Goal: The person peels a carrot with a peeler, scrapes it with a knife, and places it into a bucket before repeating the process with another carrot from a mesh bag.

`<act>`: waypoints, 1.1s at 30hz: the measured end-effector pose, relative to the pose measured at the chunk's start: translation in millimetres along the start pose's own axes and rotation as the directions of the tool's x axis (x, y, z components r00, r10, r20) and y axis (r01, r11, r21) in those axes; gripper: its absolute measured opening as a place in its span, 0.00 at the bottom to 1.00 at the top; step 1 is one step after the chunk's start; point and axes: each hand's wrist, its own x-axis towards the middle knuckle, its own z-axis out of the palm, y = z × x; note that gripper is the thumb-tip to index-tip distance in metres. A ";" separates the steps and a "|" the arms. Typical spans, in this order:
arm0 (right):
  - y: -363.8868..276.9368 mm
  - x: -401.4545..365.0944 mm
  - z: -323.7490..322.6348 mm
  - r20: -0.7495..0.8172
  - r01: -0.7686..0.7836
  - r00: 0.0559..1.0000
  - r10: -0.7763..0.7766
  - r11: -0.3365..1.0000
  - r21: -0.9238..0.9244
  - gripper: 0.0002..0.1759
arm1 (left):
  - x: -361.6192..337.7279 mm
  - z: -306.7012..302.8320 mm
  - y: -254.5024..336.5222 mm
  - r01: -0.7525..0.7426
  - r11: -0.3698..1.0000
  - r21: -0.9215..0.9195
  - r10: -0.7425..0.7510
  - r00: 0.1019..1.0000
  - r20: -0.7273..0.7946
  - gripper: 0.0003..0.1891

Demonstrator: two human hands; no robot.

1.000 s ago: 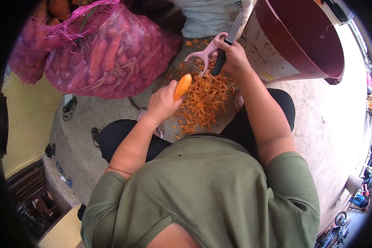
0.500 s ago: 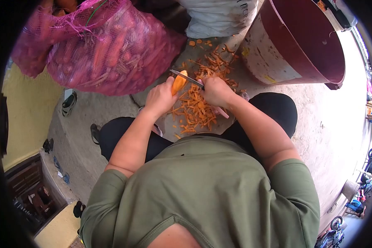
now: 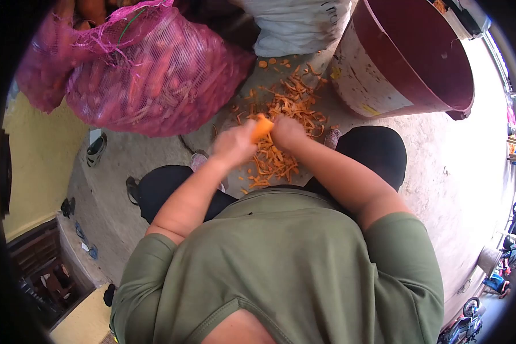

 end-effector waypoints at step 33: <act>-30.7 -14.2 -55.6 -0.142 0.227 0.972 -0.186 0.896 0.381 0.11 | -1.4 -18.7 5.8 -0.117 0.613 -0.782 -0.004 0.988 -0.151 0.21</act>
